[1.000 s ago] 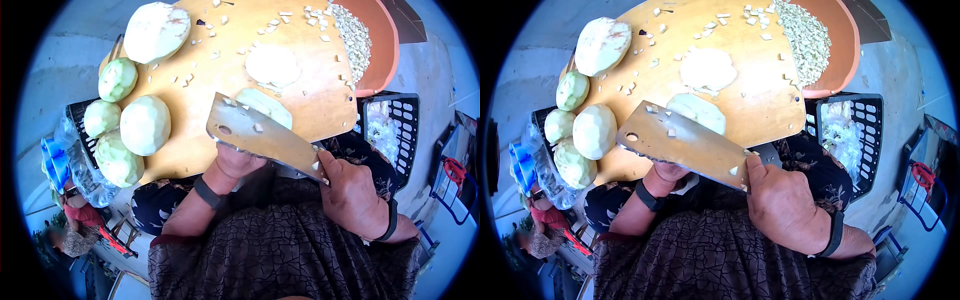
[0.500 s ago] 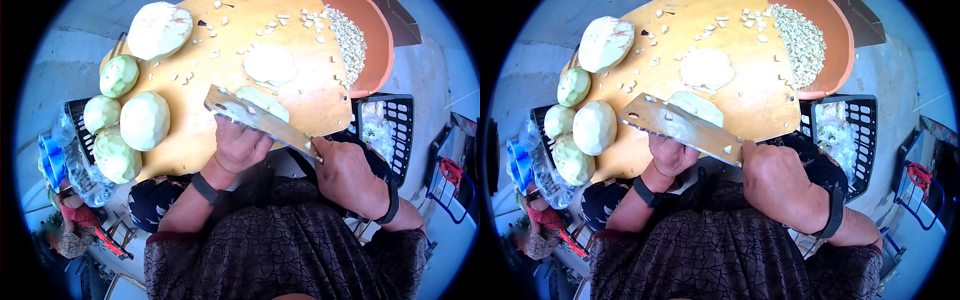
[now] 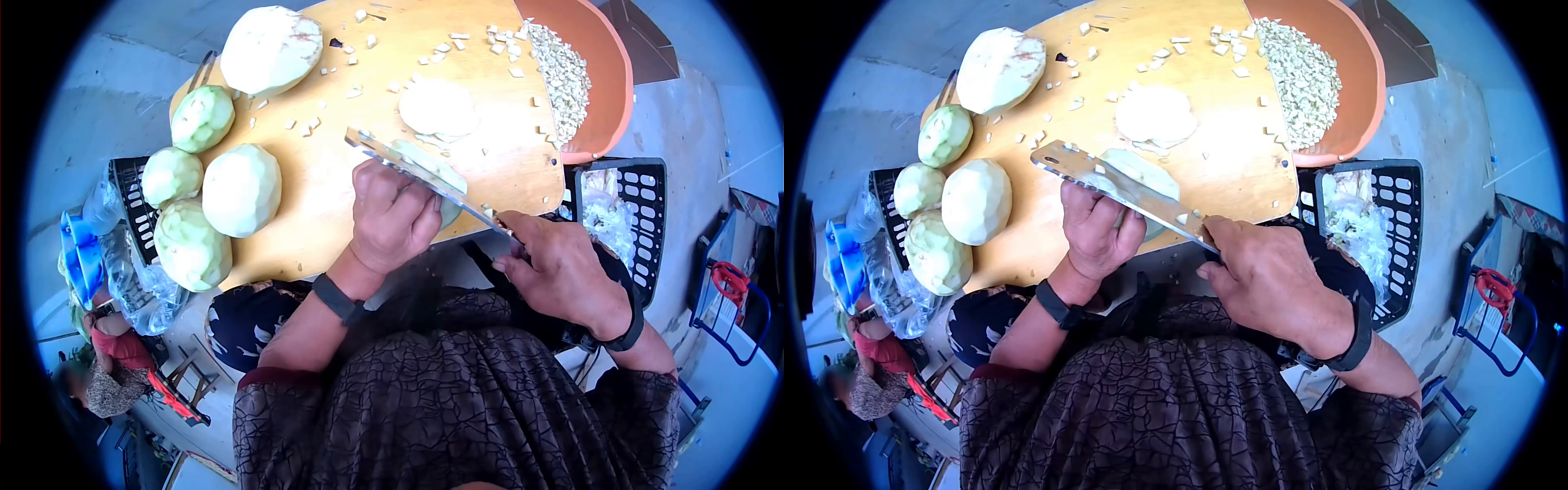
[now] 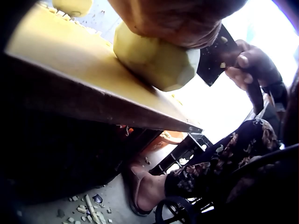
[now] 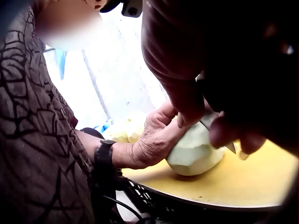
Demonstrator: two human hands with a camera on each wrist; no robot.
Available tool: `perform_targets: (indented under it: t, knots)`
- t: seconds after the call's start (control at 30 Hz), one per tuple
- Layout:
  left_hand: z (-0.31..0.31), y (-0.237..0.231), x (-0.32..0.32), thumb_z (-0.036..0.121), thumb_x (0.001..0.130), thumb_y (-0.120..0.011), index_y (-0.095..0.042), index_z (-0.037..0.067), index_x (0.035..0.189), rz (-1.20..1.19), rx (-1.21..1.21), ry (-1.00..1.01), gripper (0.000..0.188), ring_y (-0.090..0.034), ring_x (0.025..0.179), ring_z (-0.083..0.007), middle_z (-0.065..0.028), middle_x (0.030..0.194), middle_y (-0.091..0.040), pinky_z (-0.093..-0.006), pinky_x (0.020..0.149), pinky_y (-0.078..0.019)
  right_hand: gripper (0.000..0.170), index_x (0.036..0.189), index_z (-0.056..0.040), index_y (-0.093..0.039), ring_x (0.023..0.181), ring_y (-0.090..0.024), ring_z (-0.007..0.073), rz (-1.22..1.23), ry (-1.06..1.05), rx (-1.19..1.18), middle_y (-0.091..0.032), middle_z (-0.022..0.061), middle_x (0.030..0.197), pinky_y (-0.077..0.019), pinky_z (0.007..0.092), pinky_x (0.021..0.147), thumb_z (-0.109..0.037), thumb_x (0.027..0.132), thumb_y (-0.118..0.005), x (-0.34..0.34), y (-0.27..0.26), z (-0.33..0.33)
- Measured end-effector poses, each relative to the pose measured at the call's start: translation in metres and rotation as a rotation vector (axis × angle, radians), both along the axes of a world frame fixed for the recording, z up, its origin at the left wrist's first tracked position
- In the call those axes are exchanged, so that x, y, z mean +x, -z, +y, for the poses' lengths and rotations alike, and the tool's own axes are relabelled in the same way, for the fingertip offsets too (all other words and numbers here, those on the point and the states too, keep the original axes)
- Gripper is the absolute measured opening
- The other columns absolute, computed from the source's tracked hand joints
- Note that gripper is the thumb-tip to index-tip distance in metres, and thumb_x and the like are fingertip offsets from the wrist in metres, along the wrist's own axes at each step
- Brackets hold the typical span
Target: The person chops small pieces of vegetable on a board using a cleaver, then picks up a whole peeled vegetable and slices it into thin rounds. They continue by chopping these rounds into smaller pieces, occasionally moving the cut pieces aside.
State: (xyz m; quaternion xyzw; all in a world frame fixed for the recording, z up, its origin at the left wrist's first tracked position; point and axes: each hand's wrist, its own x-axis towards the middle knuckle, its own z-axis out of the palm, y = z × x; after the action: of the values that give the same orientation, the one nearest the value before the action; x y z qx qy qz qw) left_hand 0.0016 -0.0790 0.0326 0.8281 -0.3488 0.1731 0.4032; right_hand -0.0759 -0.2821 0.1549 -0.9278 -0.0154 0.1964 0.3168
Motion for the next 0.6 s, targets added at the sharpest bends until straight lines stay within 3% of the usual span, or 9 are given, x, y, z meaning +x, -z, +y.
perform_targets:
  t: [0.13, 0.27, 0.37, 0.6]
  knots:
    - [-0.002, -0.013, 0.002, 0.008, 0.069, -0.071, -0.072, 0.004, 0.094, -0.064, 0.101, 0.042, 0.025, -0.060, 0.095, -0.0357, -0.0154, 0.102, -0.066, -0.0436, 0.087, -0.0473, 0.026, 0.095, 0.0000, -0.061, 0.075, -0.068, 0.0364, 0.024, 0.080, -0.018, -0.068, 0.0174, 0.079, -0.0529, 0.0425, 0.066, -0.018, 0.083, -0.074, -0.012, 0.003, -0.001]
    - [0.003, -0.008, 0.001, 0.008, 0.069, -0.071, -0.072, 0.005, 0.092, 0.190, 0.232, 0.140, 0.023, -0.061, 0.094, -0.0357, -0.0151, 0.101, -0.067, -0.0428, 0.086, -0.0480, 0.026, 0.098, 0.0002, -0.063, 0.073, -0.068, 0.0368, -0.047, 0.143, 0.012, -0.068, 0.0177, 0.078, -0.0529, 0.0428, 0.064, -0.021, 0.086, -0.073, -0.020, 0.029, -0.007]
    - [-0.002, 0.005, 0.004, 0.002, 0.065, -0.072, -0.067, 0.005, 0.086, -0.017, -0.035, 0.046, 0.022, -0.055, 0.085, -0.0291, -0.0089, 0.091, -0.058, -0.0420, 0.078, -0.0450, 0.026, 0.096, -0.0001, -0.064, 0.071, -0.067, 0.0374, -0.102, 0.141, 0.011, -0.068, 0.0176, 0.076, -0.0522, 0.0441, 0.062, -0.023, 0.088, -0.071, -0.022, 0.035, -0.013]
    - [-0.006, -0.002, 0.006, 0.003, 0.065, -0.073, -0.065, 0.005, 0.086, -0.080, -0.122, 0.006, 0.022, -0.056, 0.087, -0.0283, -0.0080, 0.092, -0.057, -0.0405, 0.080, -0.0462, 0.025, 0.097, -0.0011, -0.063, 0.066, -0.064, 0.0386, -0.176, 0.041, -0.017, -0.062, 0.0157, 0.070, -0.0494, 0.0456, 0.059, -0.023, 0.089, -0.070, -0.009, 0.009, -0.007]
